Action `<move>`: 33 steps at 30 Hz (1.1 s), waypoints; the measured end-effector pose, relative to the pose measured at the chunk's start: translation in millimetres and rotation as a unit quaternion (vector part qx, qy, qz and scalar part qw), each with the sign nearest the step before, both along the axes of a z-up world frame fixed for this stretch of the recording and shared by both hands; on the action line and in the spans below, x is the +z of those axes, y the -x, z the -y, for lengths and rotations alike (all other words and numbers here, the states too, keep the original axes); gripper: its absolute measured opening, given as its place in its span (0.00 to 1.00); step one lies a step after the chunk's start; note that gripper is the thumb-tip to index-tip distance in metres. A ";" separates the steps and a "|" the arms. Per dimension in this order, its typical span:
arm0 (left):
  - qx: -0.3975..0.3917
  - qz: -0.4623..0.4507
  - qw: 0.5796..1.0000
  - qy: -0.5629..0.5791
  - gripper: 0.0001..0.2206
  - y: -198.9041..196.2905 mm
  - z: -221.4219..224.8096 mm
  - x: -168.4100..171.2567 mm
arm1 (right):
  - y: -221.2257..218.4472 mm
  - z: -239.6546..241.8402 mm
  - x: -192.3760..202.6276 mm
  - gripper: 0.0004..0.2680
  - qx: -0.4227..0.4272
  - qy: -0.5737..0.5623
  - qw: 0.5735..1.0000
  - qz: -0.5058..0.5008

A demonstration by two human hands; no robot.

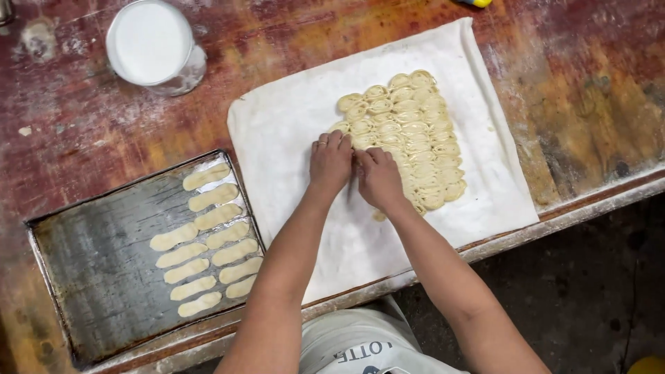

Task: The person is picking up small pieces of dough from a floured surface and arranging them in organized rows on a metal baking tray.

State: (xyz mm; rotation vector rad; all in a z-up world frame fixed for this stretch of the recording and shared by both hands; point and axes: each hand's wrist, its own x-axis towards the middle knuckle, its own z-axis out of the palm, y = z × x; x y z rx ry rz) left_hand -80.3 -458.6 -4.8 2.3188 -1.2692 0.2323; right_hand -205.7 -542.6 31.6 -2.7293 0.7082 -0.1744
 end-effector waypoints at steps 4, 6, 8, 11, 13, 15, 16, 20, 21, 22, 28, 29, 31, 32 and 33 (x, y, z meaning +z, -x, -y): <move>-0.033 -0.020 0.999 -0.029 0.06 -14.1 -30.1 25.4 | 2.2 9.2 5.3 0.12 0.013 -0.023 1.000 0.017; -0.043 -0.255 0.966 0.026 0.07 -27.1 -58.0 30.9 | 0.9 9.5 17.2 0.12 -0.021 -0.080 0.991 0.102; -0.012 -0.478 0.870 0.121 0.08 -29.9 -84.7 45.3 | -14.5 -2.9 48.2 0.11 -0.004 -0.178 0.975 0.131; 0.009 -0.701 0.665 0.258 0.11 -32.0 -127.1 67.5 | -44.8 -34.3 75.6 0.13 0.075 -0.391 0.905 0.147; 0.007 -0.727 0.614 0.307 0.13 -38.0 -159.3 67.6 | -66.1 -69.3 90.0 0.17 0.142 -0.502 0.843 0.129; 0.039 -0.707 0.598 0.377 0.13 -50.6 -192.3 53.8 | -86.3 -109.7 107.0 0.24 0.126 -0.638 0.760 0.019; 0.050 -0.700 0.598 0.387 0.13 -57.1 -213.0 56.5 | -95.9 -128.7 95.7 0.24 0.139 -0.639 0.756 0.009; 0.132 -0.624 0.656 0.404 0.15 -99.3 -306.5 42.6 | -133.8 -207.2 72.9 0.12 0.076 -0.568 0.819 -0.022; 0.179 -0.585 0.688 0.390 0.16 -113.9 -328.4 34.0 | -142.8 -223.1 73.3 0.08 0.064 -0.494 0.866 -0.043; 0.180 -0.587 0.685 0.393 0.16 -127.4 -345.5 51.7 | -153.2 -239.5 75.1 0.08 0.064 -0.492 0.867 -0.046; 0.225 -0.352 0.893 0.170 0.17 -187.9 -391.2 72.1 | -198.9 -318.4 76.7 0.10 0.035 -0.448 0.889 -0.091; 0.238 -0.247 0.923 0.177 0.14 -187.6 -403.2 70.3 | -198.0 -319.2 64.9 0.12 0.105 -0.280 0.951 -0.080; 0.240 -0.135 0.943 0.187 0.12 -188.7 -417.0 55.0 | -199.4 -309.8 49.3 0.15 0.168 -0.098 0.979 -0.062; 0.206 -0.135 0.954 0.171 0.11 -177.1 -424.4 37.3 | -190.9 -304.3 42.8 0.13 0.158 -0.077 0.984 -0.021; 0.172 -0.135 0.963 0.155 0.09 -164.7 -431.4 19.6 | -181.7 -298.3 36.2 0.12 0.147 -0.055 0.987 0.020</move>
